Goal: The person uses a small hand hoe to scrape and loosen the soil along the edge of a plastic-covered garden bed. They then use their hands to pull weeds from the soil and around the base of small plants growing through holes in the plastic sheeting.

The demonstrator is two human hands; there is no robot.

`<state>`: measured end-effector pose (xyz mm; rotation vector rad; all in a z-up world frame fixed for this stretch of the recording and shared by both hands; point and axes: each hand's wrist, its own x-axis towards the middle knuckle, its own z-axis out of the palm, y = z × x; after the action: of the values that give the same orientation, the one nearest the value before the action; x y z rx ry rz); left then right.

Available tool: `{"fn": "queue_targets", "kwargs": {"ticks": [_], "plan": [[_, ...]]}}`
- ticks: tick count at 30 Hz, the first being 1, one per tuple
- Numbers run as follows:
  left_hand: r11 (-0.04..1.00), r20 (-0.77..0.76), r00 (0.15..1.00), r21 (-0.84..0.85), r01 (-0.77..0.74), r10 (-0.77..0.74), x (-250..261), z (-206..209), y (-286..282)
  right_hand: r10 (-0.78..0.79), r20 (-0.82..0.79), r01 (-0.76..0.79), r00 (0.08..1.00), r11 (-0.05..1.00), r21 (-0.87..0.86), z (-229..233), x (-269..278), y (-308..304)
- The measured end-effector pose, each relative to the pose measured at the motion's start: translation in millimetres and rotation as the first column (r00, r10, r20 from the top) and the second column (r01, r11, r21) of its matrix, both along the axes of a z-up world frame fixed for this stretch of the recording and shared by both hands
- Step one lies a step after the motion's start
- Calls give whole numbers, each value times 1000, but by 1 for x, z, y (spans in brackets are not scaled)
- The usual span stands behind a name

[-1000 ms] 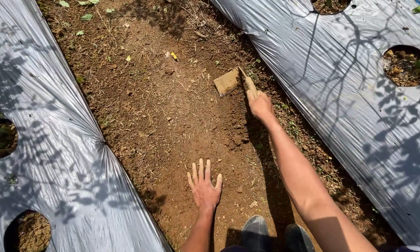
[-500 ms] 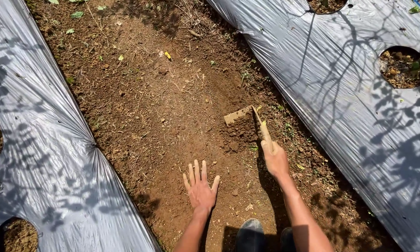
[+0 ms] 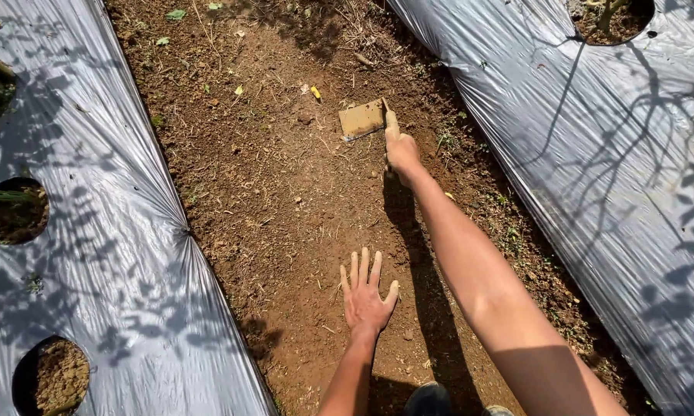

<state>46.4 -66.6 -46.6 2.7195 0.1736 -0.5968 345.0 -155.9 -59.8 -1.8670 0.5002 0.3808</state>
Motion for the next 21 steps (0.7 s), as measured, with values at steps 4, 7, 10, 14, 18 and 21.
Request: {"fn": "queue_targets", "kwargs": {"ticks": [4,7,10,14,18,21], "plan": [[1000,81,997,-3,-2,2,-11,-18,1,79,-37,-83,996,989,-120,41,-60,19],[1000,165,986,-5,-17,18,-5,-24,1,116,-13,-117,993,986,-121,108,-103,8],[998,180,982,-27,-55,59,-11,-31,2,294,-50,-299,954,934,-195,92,-139,-26],[997,207,976,-34,-69,75,-21,-42,0,364,-124,-384,923,894,-231,17,-192,-107],[997,204,977,-50,-58,67,-15,-32,-1,397,-117,-414,910,880,-233,4,-222,-172],[998,219,975,-41,-39,47,-18,-31,-2,331,-45,-333,943,926,-177,-34,-207,-170]]}}
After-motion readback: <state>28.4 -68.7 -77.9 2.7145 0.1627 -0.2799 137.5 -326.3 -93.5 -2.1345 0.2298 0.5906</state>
